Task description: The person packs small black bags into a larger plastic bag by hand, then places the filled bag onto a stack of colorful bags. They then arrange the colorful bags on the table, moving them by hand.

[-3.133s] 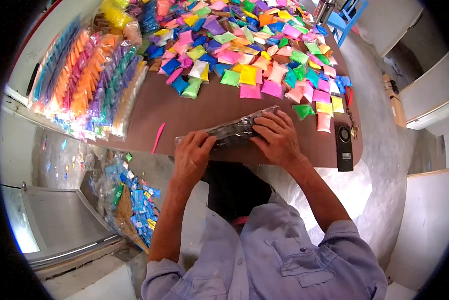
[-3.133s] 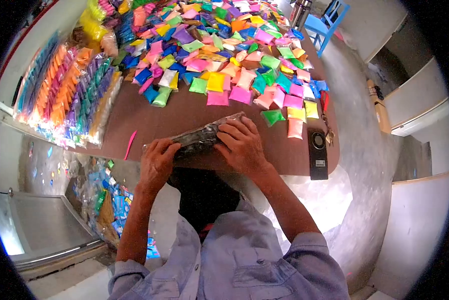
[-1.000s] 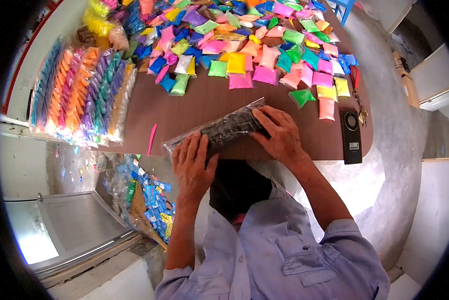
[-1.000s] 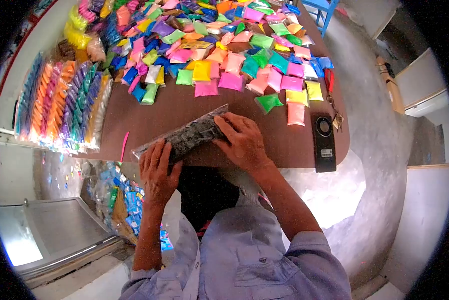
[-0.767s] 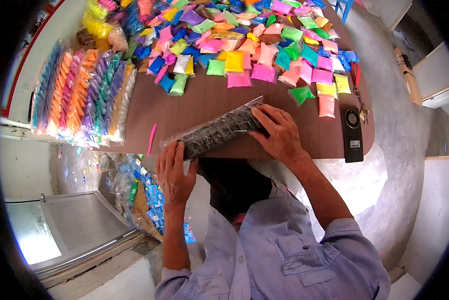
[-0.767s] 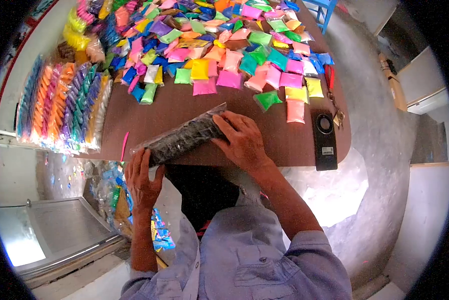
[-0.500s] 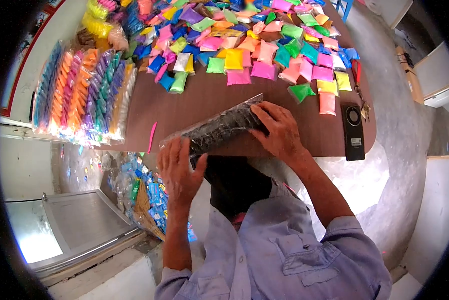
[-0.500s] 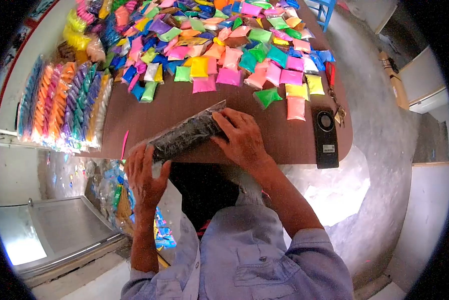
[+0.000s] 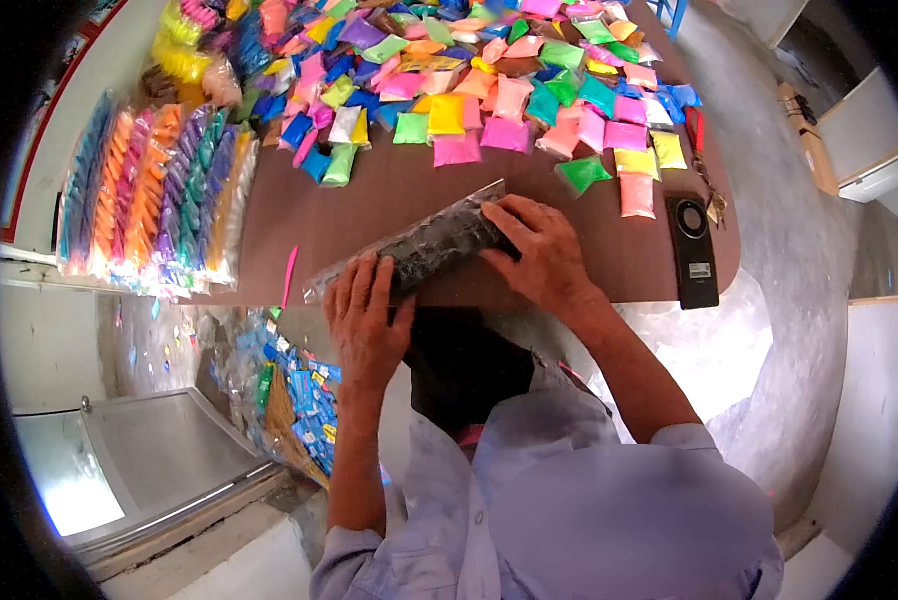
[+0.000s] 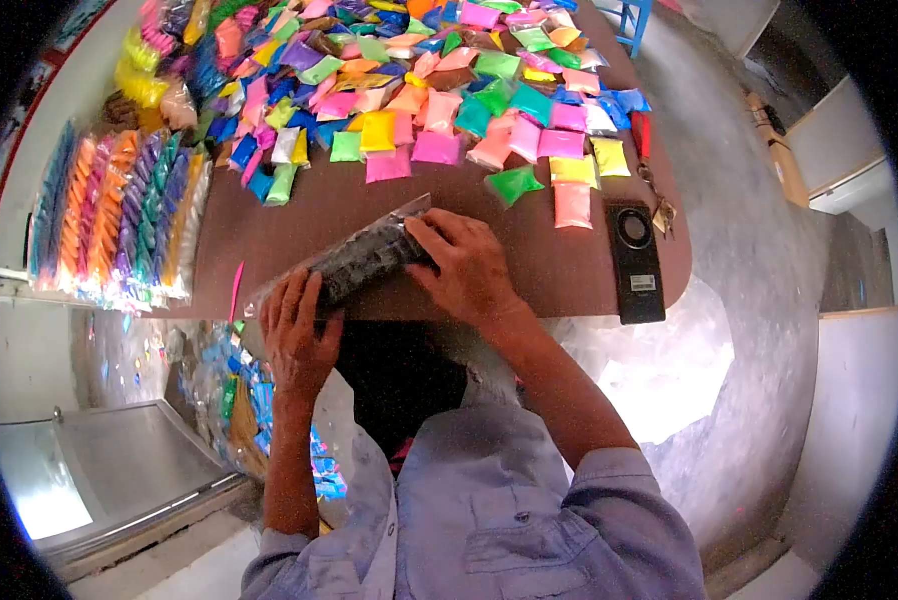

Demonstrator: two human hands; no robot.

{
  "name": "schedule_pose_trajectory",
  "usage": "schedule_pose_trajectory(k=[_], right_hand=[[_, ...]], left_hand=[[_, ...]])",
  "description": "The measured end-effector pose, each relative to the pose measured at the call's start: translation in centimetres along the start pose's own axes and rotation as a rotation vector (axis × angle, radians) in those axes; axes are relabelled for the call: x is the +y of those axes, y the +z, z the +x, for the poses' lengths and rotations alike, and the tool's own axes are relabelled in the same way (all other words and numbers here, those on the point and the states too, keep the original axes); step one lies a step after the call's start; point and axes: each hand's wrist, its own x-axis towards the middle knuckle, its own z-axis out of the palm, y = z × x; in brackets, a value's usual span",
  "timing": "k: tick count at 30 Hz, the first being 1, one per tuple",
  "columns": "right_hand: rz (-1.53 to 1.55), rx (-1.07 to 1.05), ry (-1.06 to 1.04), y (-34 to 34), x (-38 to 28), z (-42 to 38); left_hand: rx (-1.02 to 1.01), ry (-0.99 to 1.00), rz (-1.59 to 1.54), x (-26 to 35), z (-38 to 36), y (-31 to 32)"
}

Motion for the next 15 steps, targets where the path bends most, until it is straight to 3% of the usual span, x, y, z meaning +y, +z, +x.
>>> schedule_pose_trajectory(k=[8, 15], right_hand=[[-0.012, 0.017, -0.025, 0.1, 0.1, 0.0], [-0.032, 0.032, -0.024, 0.2, 0.1, 0.0]], left_hand=[[0.022, -0.113, 0.111, -3.7, -3.5, -1.5], [0.104, -0.158, 0.145, -2.2, -2.9, -1.1]])
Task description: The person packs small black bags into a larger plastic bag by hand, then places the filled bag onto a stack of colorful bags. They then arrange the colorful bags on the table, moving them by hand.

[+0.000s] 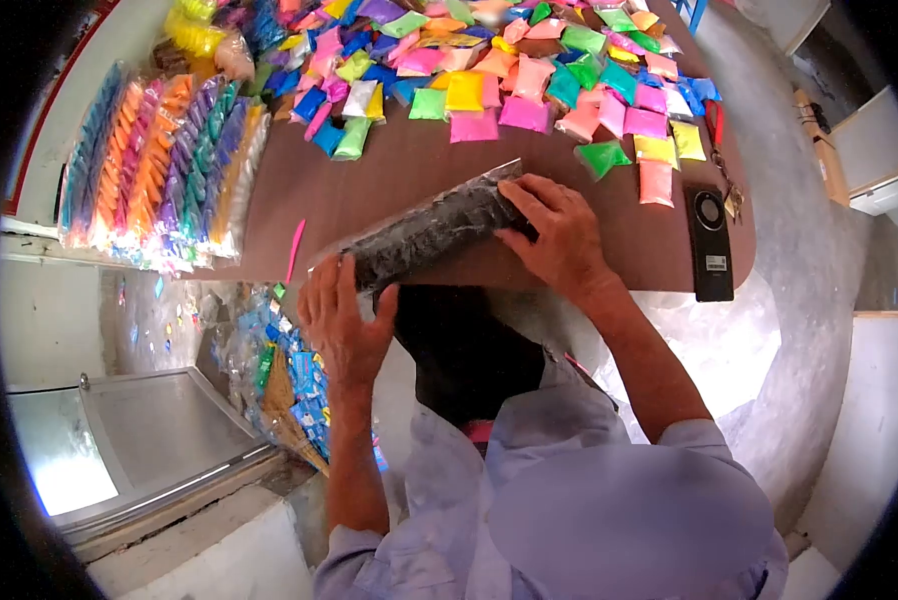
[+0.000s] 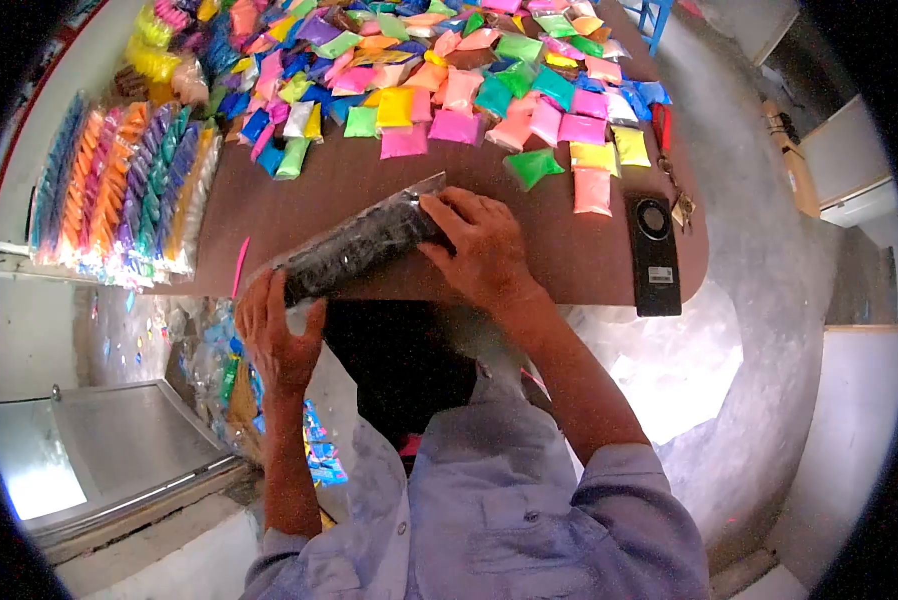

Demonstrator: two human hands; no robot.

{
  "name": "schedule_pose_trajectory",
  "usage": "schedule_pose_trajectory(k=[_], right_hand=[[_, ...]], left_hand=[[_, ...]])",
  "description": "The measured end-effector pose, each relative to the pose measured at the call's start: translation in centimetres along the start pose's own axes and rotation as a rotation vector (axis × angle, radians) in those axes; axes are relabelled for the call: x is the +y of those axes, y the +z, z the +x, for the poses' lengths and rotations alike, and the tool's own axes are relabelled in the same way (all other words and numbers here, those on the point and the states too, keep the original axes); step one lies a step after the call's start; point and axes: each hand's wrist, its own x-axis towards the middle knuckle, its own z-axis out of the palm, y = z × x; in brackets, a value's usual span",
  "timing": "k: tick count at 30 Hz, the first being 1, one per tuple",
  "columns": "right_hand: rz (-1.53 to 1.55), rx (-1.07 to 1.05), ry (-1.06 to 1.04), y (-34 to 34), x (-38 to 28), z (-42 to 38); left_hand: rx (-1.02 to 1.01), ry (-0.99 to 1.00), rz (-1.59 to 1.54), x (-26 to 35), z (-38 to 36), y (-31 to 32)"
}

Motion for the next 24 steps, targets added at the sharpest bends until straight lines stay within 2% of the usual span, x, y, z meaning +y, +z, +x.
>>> schedule_pose_trajectory(k=[2, 6, 13, 24], right_hand=[[-0.005, -0.004, 0.000, 0.1, -0.1, 0.0], [-0.028, 0.013, -0.013, 0.1, 0.0, 0.0], [0.001, -0.028, -0.010, 0.0, -0.1, 0.2], [-0.038, -0.008, -0.015, 0.0, -0.1, 0.3]], left_hand=[[-0.014, 0.074, -0.049, 2.1, 1.1, 0.1], [-0.015, 0.095, -0.175, 4.3, 2.7, 1.7], [-0.022, 0.110, -0.208, -0.3, 1.3, 1.6], [-0.027, 0.020, -0.248, -5.1, -1.2, 0.4]])
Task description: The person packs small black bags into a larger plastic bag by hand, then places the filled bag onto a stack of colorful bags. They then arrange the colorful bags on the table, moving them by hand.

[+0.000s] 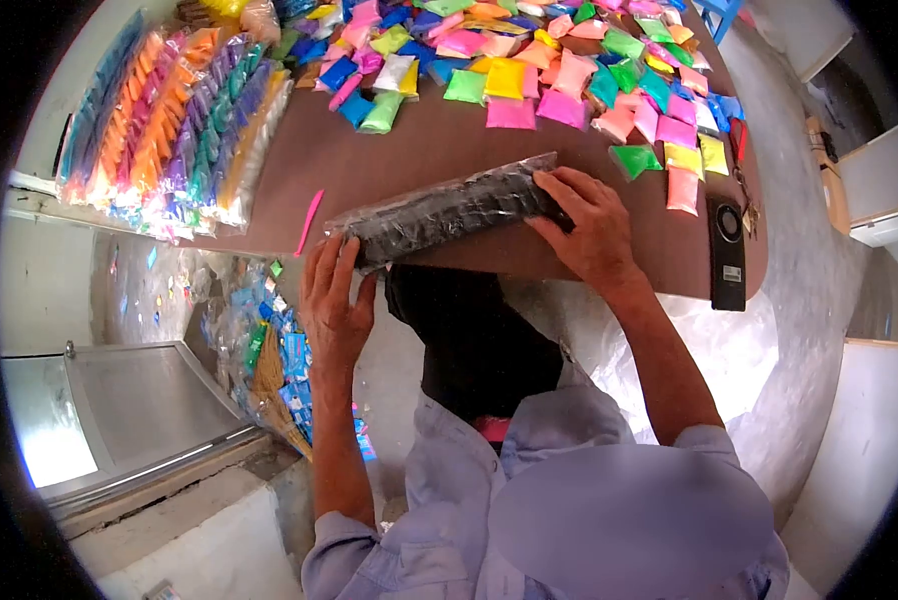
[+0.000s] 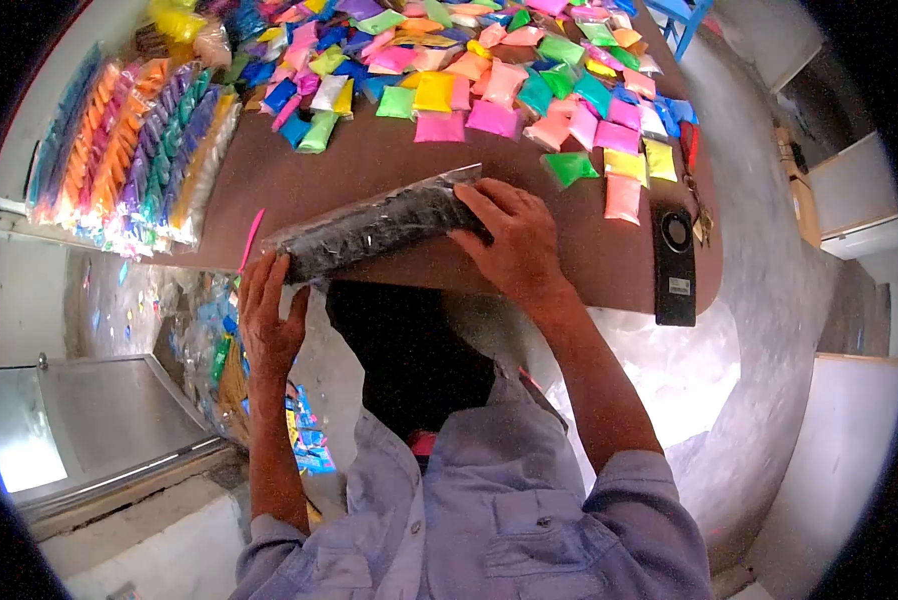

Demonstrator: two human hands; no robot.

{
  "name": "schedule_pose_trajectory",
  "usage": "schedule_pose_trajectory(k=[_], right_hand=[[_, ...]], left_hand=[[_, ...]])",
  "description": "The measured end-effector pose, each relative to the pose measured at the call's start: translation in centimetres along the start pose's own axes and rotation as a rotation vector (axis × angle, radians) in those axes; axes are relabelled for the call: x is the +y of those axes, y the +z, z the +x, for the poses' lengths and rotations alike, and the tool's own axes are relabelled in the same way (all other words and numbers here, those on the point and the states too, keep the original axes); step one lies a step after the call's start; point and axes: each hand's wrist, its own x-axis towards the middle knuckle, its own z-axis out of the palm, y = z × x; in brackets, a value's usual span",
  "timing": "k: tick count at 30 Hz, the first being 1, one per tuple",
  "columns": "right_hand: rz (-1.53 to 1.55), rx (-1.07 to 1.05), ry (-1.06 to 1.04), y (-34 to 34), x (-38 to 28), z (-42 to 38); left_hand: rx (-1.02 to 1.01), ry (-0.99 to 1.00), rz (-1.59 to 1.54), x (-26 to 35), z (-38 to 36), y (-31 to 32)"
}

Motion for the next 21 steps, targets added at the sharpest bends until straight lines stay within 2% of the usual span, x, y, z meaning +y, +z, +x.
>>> schedule_pose_trajectory(k=[5, 11, 15, 19, 21], right_hand=[[0.017, -0.012, -0.019, 0.2, 0.3, 0.0], [0.051, 0.007, -0.037, 0.0, 0.0, 0.0], [0.058, -0.021, 0.009, -0.2, -0.1, -0.7], [0.028, -0.054, -0.030, -1.4, -0.7, -1.4], [0.112, -0.081, 0.049, -2.2, -1.3, -1.5]], left_hand=[[-0.001, -0.067, 0.001, 1.5, 0.9, -1.3], [-0.048, -0.027, 0.067, -0.8, 1.3, -0.4], [-0.064, -0.027, -0.011, -1.0, 0.0, 0.1], [-0.065, -0.054, -0.095, -0.3, -1.2, -0.4], [-0.048, -0.081, -0.170, 0.0, -1.4, -1.2]])
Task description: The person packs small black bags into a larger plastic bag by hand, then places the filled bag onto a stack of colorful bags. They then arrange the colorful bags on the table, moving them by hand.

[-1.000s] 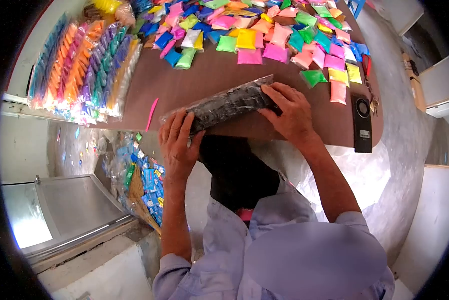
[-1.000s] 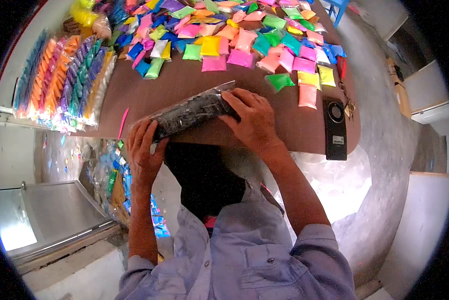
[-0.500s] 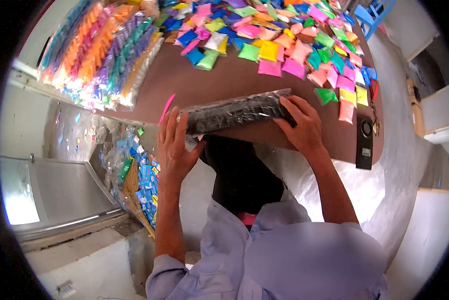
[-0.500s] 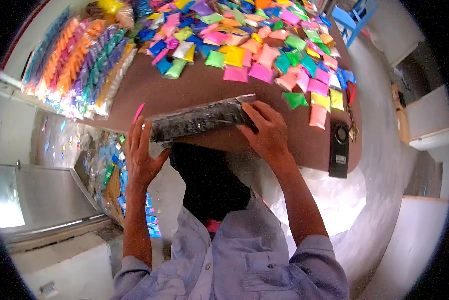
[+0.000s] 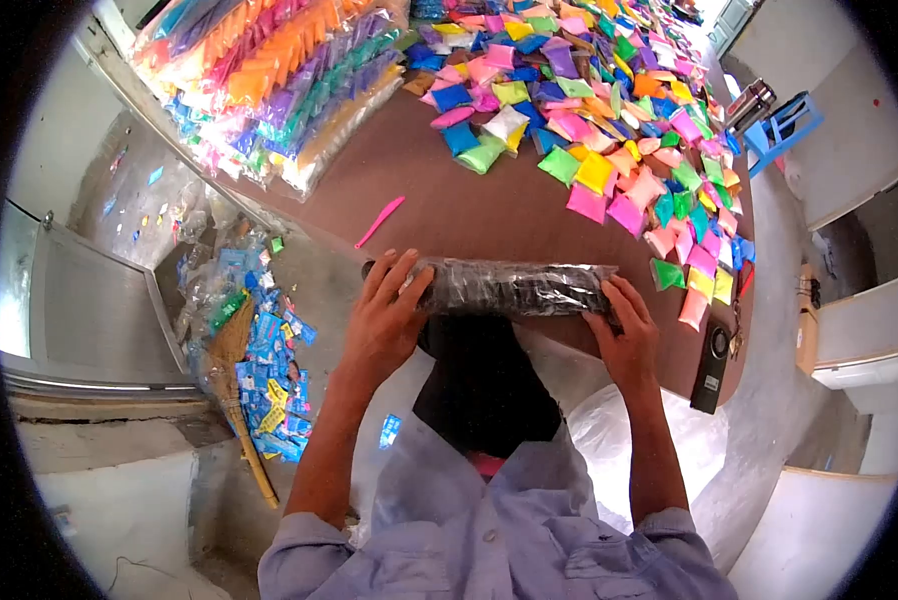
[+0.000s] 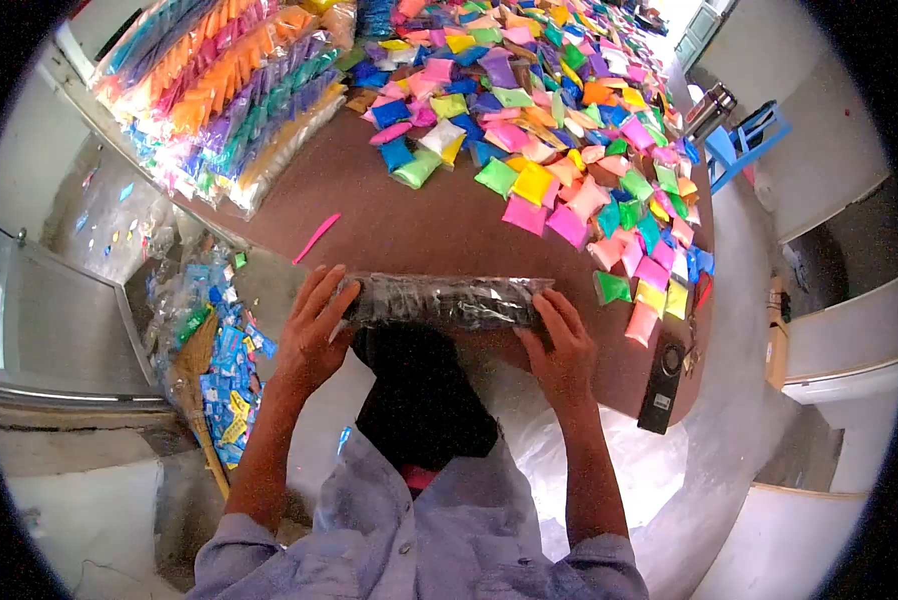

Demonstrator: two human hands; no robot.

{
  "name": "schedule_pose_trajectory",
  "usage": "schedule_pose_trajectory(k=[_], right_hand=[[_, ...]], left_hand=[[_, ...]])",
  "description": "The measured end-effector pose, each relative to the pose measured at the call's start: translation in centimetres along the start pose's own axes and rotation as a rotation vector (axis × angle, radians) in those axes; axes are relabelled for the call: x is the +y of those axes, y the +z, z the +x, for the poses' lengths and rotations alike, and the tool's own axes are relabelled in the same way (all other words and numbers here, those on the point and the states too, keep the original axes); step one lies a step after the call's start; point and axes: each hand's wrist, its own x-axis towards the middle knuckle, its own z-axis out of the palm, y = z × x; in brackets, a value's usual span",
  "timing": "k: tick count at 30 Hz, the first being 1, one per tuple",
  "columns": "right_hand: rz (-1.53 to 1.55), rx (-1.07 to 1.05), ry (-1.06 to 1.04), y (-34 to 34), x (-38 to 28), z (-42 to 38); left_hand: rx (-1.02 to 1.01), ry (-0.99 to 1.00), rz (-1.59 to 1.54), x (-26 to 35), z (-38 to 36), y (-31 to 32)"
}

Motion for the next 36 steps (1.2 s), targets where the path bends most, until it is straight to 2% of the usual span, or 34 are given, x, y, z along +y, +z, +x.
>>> schedule_pose_trajectory(k=[4, 6, 8, 10, 11, 12, 13, 15, 17, 18, 22, 23, 25, 27, 28, 35, 36], right_hand=[[0.086, -0.063, 0.085, -1.2, -0.3, 0.8], [0.439, -0.174, 0.421, -1.7, -0.8, 1.6], [0.451, -0.224, 0.494, -2.5, -1.8, 3.1], [0.463, -0.272, 0.568, -3.4, -3.4, 4.9], [0.507, -0.303, 0.655, -3.7, -4.1, 5.5], [0.550, -0.334, 0.743, -3.9, -4.5, 6.1], [0.544, -0.334, 0.740, -4.0, -4.8, 6.6], [0.471, -0.381, 0.711, -3.9, -5.2, 7.2], [0.513, -0.420, 0.639, -2.8, -2.6, 7.1], [0.559, -0.457, 0.567, -2.5, -2.5, 7.5], [0.435, -0.498, 0.596, -2.7, -4.4, 10.2], [0.416, -0.490, 0.575, -3.0, -5.5, 11.1], [0.424, -0.479, 0.522, -2.0, -6.4, 13.5], [0.630, -0.365, 0.429, -1.3, -6.5, 15.8], [0.448, -0.389, 0.414, -1.9, -7.4, 17.8], [0.606, -0.331, 0.114, 0.6, -15.4, 33.0], [0.609, -0.317, 0.085, 1.3, -16.6, 35.4]], left_hand=[[0.007, -0.055, -0.248, -0.5, 0.1, -1.4], [0.002, -0.125, -0.374, -0.4, 0.6, -2.1], [-0.004, -0.193, -0.503, -0.6, 1.0, -2.3], [-0.042, -0.340, -0.675, -1.3, 1.0, -2.1], [-0.038, -0.338, -0.681, -1.6, 1.2, -1.8], [-0.051, -0.437, -0.792, -1.9, 1.4, -1.6], [-0.065, -0.536, -0.901, -2.1, 1.6, -1.5], [-0.058, -0.541, -0.930, -2.1, 1.9, -1.7], [-0.050, -0.547, -0.955, -2.0, 2.1, -2.5], [-0.075, -0.565, -0.899, -1.9, 2.3, -3.1], [-0.080, -0.604, -0.700, -3.0, 2.7, -4.6], [-0.053, -0.596, -0.678, -3.0, 3.1, -5.6], [0.078, -0.612, -0.870, -2.2, 4.3, -7.5], [0.182, -0.561, -0.813, -3.2, 5.3, -8.9], [0.203, -0.552, -0.785, -3.5, 6.0, -10.3], [0.400, -0.537, -0.644, -6.0, 11.6, -18.5], [0.473, -0.521, -0.712, -6.8, 12.4, -19.0]])
